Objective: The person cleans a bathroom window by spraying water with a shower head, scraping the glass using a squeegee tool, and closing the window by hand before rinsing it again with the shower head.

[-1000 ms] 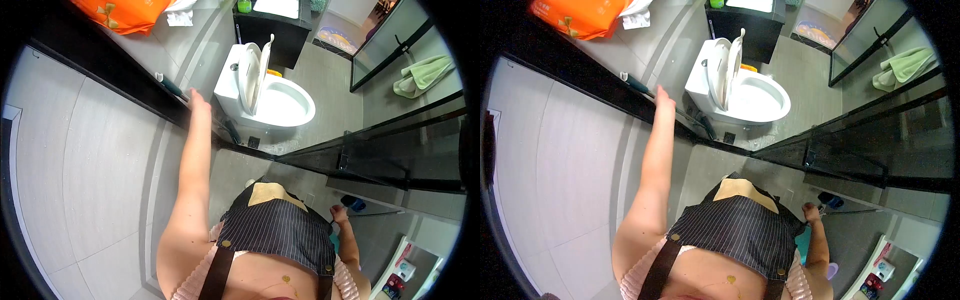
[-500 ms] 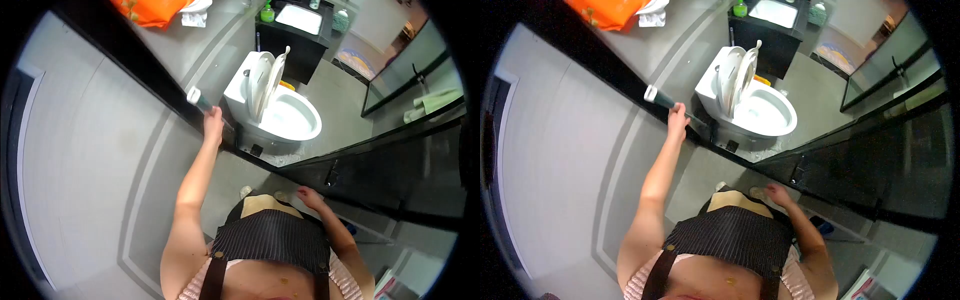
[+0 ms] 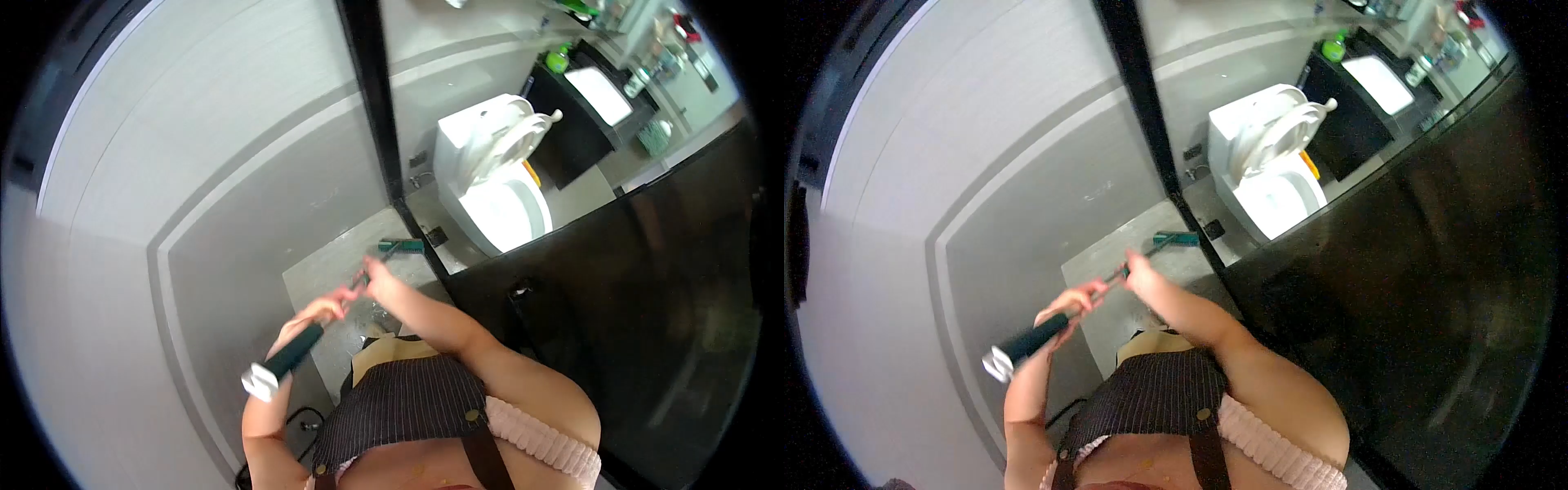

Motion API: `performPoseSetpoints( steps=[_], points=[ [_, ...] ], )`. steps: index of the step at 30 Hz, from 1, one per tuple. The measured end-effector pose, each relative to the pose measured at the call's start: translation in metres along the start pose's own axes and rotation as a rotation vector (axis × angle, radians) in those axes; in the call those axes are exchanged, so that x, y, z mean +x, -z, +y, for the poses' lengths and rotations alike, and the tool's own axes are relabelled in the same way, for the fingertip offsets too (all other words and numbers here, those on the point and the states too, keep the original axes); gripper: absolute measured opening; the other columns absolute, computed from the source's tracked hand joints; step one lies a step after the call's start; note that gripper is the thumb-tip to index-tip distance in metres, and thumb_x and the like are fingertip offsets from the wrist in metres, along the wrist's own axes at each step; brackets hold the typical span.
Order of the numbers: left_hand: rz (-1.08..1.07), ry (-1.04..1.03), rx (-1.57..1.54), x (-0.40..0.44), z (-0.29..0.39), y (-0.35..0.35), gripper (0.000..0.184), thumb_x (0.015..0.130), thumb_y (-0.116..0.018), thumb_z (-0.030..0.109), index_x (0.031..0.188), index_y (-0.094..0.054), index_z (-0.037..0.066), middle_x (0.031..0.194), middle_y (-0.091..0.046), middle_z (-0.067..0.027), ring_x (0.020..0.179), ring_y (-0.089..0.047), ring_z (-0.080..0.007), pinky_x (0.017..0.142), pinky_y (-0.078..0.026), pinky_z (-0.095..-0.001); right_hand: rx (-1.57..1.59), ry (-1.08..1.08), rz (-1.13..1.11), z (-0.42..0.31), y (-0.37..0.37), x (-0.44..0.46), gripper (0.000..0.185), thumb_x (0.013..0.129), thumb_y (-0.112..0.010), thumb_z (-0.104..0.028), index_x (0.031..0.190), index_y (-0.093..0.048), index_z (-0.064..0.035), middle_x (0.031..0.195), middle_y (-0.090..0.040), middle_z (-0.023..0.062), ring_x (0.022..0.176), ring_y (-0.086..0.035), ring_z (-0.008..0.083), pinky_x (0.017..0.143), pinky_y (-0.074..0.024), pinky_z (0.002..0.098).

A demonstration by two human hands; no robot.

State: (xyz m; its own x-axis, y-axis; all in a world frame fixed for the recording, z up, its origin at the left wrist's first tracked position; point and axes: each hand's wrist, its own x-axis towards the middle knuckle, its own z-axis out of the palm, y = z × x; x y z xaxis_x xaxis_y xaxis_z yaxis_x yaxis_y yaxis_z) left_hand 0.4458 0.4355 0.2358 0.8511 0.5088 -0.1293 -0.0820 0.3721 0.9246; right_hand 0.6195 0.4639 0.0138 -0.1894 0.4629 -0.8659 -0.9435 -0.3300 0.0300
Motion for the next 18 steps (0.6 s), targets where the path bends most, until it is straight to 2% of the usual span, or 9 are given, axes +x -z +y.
performPoseSetpoints(
  steps=[1,3,7,10,12,14,16,17,18],
  points=[
    [-0.093,-0.12,0.176,-0.028,-0.007,0.001,0.042,0.087,-0.053,0.04,0.101,-0.062,0.001,0.137,-0.044,-0.0206,0.135,-0.031,-0.0312,0.112,-0.021,-0.0479,0.013,0.058,0.088,0.034,0.011,0.028,0.022,0.097,-0.051,-0.031,0.092,-0.051,-0.009,0.071,-0.048,0.0062,0.057,-0.046,0.0199,0.053,-0.0467,0.0398],
    [0.194,0.115,-0.051,-0.088,0.015,-0.04,0.066,0.088,-0.028,0.055,0.089,-0.064,0.0,0.142,-0.038,-0.026,0.137,-0.027,-0.0351,0.112,-0.02,-0.0484,-0.01,0.025,0.109,0.089,0.027,0.026,0.021,0.099,-0.048,-0.029,0.093,-0.051,-0.009,0.069,-0.046,0.0058,0.055,-0.044,0.0187,0.05,-0.0454,0.0361],
    [0.41,-0.017,-0.317,-0.215,-0.017,-0.07,0.032,0.078,-0.061,0.03,0.086,-0.062,-0.001,0.15,-0.026,-0.0221,0.137,-0.028,-0.041,0.106,-0.033,-0.0542,-0.134,-0.022,0.094,0.164,0.026,-0.032,0.019,0.098,-0.05,-0.025,0.091,-0.049,-0.0074,0.07,-0.045,0.0049,0.054,-0.044,0.0163,0.051,-0.0471,0.0353],
    [0.497,0.152,-0.446,-0.316,-0.039,-0.102,0.045,0.074,-0.068,0.012,0.115,-0.051,0.004,0.145,-0.032,-0.0207,0.12,-0.049,-0.046,0.091,-0.048,-0.0573,-0.237,-0.112,0.058,0.206,0.032,-0.072,0.018,0.098,-0.051,-0.023,0.091,-0.048,-0.007,0.071,-0.045,0.0041,0.056,-0.045,0.0159,0.051,-0.0467,0.0353],
    [0.619,0.432,-0.351,-0.364,-0.057,-0.132,0.054,0.08,-0.06,-0.007,0.129,-0.041,0.009,0.125,-0.051,-0.015,0.097,-0.064,-0.0339,0.074,-0.056,-0.044,-0.348,-0.136,0.111,0.229,0.044,-0.09,0.014,0.097,-0.052,-0.021,0.09,-0.049,-0.0099,0.07,-0.045,0.0021,0.057,-0.046,0.0162,0.052,-0.0471,0.0343],
    [0.628,0.61,-0.302,-0.414,-0.102,-0.159,0.053,0.087,-0.058,-0.001,0.135,-0.035,0.01,0.116,-0.059,-0.0144,0.089,-0.065,-0.024,0.074,-0.055,-0.0381,-0.426,-0.128,0.058,0.249,0.067,-0.106,0.015,0.096,-0.053,-0.022,0.09,-0.049,-0.0095,0.071,-0.046,0.0027,0.06,-0.048,0.0167,0.054,-0.0485,0.0361],
    [0.663,0.761,0.104,-0.451,-0.146,-0.196,0.045,0.09,-0.057,0.002,0.132,-0.04,0.009,0.105,-0.06,-0.0088,0.083,-0.057,-0.0135,0.074,-0.049,-0.0295,-0.563,-0.194,-0.036,0.267,0.092,-0.123,0.017,0.096,-0.055,-0.024,0.091,-0.049,-0.009,0.071,-0.047,0.0033,0.061,-0.05,0.0171,0.055,-0.0491,0.0368],
    [0.712,0.685,0.026,-0.495,-0.208,-0.208,0.043,0.092,-0.054,0.003,0.133,-0.04,0.009,0.098,-0.06,-0.0079,0.086,-0.056,-0.0114,0.075,-0.047,-0.0255,-0.628,-0.172,-0.028,0.277,0.098,-0.139,0.021,0.096,-0.055,-0.028,0.091,-0.049,-0.0075,0.07,-0.048,0.0032,0.061,-0.051,0.0182,0.057,-0.0495,0.0362],
    [0.752,0.562,0.38,-0.519,-0.247,-0.218,0.03,0.095,-0.052,0.009,0.124,-0.044,0.005,0.089,-0.06,-0.0074,0.08,-0.058,-0.013,0.072,-0.048,-0.0265,-0.646,-0.165,-0.036,0.282,0.098,-0.154,0.021,0.096,-0.055,-0.028,0.091,-0.049,-0.0075,0.07,-0.048,0.0032,0.061,-0.051,0.0182,0.057,-0.0495,0.0362]
  ],
)
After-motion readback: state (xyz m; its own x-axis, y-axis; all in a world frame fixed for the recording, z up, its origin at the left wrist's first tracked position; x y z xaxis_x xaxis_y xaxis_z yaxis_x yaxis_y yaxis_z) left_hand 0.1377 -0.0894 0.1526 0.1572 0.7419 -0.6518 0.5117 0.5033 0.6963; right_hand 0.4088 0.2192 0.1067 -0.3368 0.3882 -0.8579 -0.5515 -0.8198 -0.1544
